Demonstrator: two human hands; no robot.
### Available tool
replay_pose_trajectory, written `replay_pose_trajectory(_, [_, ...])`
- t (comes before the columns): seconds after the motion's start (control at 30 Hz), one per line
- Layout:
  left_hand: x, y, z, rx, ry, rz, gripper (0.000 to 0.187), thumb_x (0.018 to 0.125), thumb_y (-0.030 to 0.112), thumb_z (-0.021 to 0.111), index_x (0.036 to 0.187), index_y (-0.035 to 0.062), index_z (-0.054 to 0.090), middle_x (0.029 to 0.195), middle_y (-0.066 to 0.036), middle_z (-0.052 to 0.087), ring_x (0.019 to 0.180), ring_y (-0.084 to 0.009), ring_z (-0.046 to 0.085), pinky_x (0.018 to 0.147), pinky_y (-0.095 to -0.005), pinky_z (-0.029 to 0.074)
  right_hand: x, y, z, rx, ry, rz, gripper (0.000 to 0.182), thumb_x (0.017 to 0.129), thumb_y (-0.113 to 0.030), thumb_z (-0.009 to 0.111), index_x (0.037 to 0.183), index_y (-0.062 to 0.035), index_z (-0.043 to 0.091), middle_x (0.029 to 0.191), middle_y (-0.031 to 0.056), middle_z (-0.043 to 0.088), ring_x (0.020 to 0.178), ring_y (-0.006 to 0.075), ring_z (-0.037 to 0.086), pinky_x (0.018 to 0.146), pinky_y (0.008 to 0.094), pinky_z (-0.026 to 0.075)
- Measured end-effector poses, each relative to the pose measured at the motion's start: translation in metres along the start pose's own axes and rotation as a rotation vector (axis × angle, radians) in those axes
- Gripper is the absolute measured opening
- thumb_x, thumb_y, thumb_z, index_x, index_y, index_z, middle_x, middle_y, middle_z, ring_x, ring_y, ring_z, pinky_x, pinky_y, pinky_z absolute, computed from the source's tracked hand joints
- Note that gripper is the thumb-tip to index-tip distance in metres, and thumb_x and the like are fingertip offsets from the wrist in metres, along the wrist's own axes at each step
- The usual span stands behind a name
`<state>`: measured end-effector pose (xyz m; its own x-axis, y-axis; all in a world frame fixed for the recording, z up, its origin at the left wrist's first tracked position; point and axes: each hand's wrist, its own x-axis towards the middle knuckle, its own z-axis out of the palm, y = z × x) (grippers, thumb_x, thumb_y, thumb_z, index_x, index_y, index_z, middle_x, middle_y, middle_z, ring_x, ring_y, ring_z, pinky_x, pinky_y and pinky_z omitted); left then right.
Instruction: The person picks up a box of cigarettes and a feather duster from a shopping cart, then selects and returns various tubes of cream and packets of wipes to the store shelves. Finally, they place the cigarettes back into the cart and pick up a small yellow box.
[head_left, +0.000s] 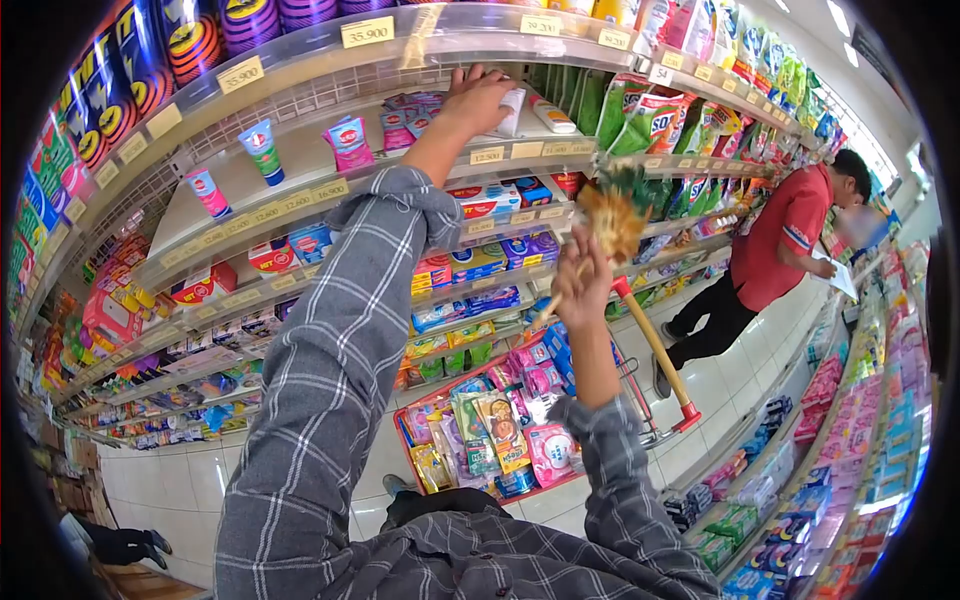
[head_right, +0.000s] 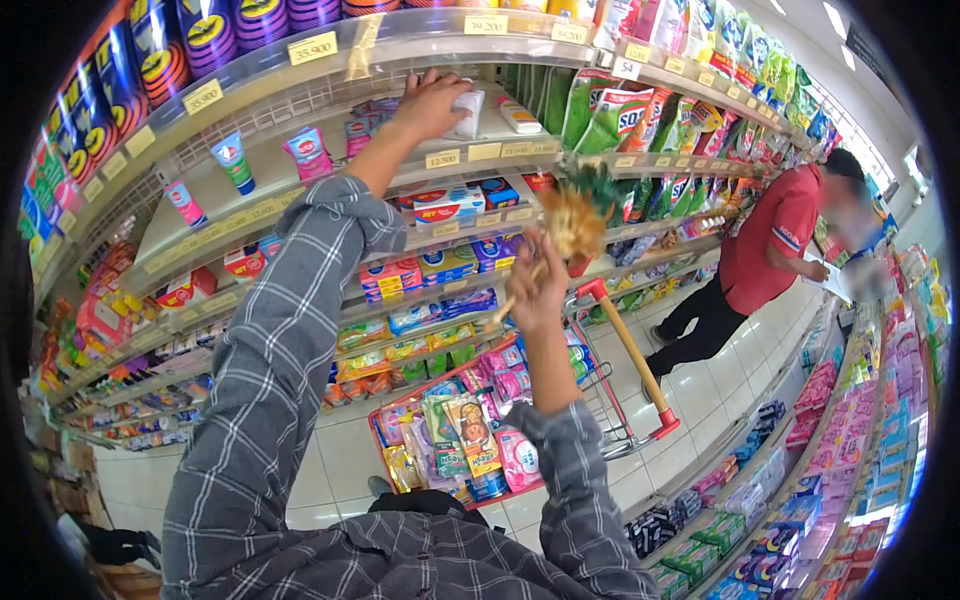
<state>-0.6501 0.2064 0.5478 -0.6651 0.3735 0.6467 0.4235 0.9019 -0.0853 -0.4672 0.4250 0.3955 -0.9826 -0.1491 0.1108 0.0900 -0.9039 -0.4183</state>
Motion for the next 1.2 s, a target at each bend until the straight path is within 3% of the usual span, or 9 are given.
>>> replay_pose_trajectory(0.4, [0.008,-0.001,0.023,0.162,0.120,-0.043,0.050,0.080,0.040,0.067,0.126,0.0213,0.059,0.128,-0.005,0.056,0.122,-0.0237,0.044,0.100,-0.0475,0.027,-0.218,0.055,-0.117,0.030,0.334,0.162,0.034,0.100,-0.033,0.043,0.115,-0.0075,0.059,0.079,0.0021,0.056,0.038,0.0041,0.028,0.033,0.0182,0.021])
replay_pose_trajectory(0.83, [-0.011,0.006,0.008,0.020,0.200,-0.086,0.048,0.081,0.044,0.066,0.122,0.0202,0.062,0.123,-0.005,0.058,0.118,-0.0234,0.045,0.094,-0.0441,0.027,-0.229,0.048,-0.120,-0.184,0.385,0.240,0.029,0.100,-0.029,0.044,0.110,-0.0070,0.059,0.079,0.0018,0.059,0.039,0.0035,0.027,0.035,0.0182,0.020])
replay_pose_trajectory(0.9, [-0.026,0.014,-0.010,-0.096,0.311,-0.061,0.045,0.083,0.043,0.065,0.121,0.0194,0.062,0.119,-0.005,0.059,0.114,-0.0232,0.047,0.093,-0.0429,0.028,-0.227,0.050,-0.117,-0.234,0.449,0.239,0.025,0.099,-0.031,0.047,0.097,-0.0093,0.060,0.070,0.0000,0.054,0.039,0.0042,0.026,0.035,0.0198,0.019])
replay_pose_trajectory(0.97, [-0.065,0.030,-0.028,-0.233,0.454,0.022,0.038,0.085,0.037,0.065,0.116,0.0164,0.064,0.112,-0.005,0.061,0.105,-0.0240,0.050,0.090,-0.0406,0.030,-0.236,0.054,-0.136,-0.239,0.464,0.256,0.026,0.098,-0.032,0.049,0.087,-0.0110,0.058,0.065,-0.0008,0.049,0.038,0.0049,0.025,0.035,0.0206,0.018])
replay_pose_trajectory(1.03, [-0.135,0.049,-0.045,-0.371,0.505,0.095,0.026,0.084,0.029,0.066,0.103,0.0122,0.065,0.098,-0.005,0.062,0.094,-0.0246,0.053,0.085,-0.0391,0.033,-0.239,0.057,-0.131,-0.369,0.530,0.268,0.034,0.097,-0.033,0.053,0.071,-0.0138,0.044,0.053,-0.0039,0.036,0.038,0.0062,0.027,0.035,0.0214,0.018])
replay_pose_trajectory(1.1, [-0.227,0.068,-0.050,-0.432,0.441,0.052,0.011,0.079,0.016,0.069,0.081,0.0076,0.061,0.077,-0.003,0.055,0.079,-0.0238,0.051,0.080,-0.0388,0.034,-0.244,0.064,-0.144,-0.852,0.684,0.220,0.026,0.095,-0.022,0.057,0.072,-0.0155,0.047,0.054,-0.0047,0.037,0.042,0.0040,0.032,0.038,0.0225,0.024])
replay_pose_trajectory(1.13, [-0.282,0.078,-0.052,-0.420,0.293,-0.057,0.014,0.077,0.009,0.069,0.070,0.0060,0.057,0.067,-0.003,0.049,0.070,-0.0233,0.048,0.077,-0.0380,0.034,-0.256,0.066,-0.185,-1.363,0.425,0.022,0.023,0.095,-0.021,0.055,0.075,-0.0116,0.050,0.058,-0.0032,0.043,0.047,0.0054,0.035,0.043,0.0235,0.028])
replay_pose_trajectory(1.17, [-0.341,0.081,-0.039,-0.425,0.192,-0.134,0.020,0.075,0.006,0.070,0.064,0.0062,0.053,0.059,-0.004,0.042,0.066,-0.0239,0.046,0.075,-0.0377,0.035,-0.259,0.063,-0.164,-1.445,0.474,0.034,0.024,0.094,-0.020,0.051,0.089,0.0024,0.059,0.072,0.0060,0.054,0.066,0.0153,0.052,0.058,0.0332,0.043])
replay_pose_trajectory(1.2, [-0.413,0.084,-0.031,-0.474,0.043,-0.339,0.018,0.080,0.008,0.068,0.067,0.0028,0.056,0.059,-0.006,0.044,0.060,-0.0202,0.047,0.066,-0.0344,0.036,-0.273,0.060,-0.196,-1.690,0.364,-0.006,0.020,0.094,-0.017,0.051,0.093,0.0012,0.058,0.076,0.0091,0.056,0.068,0.0149,0.053,0.060,0.0318,0.043])
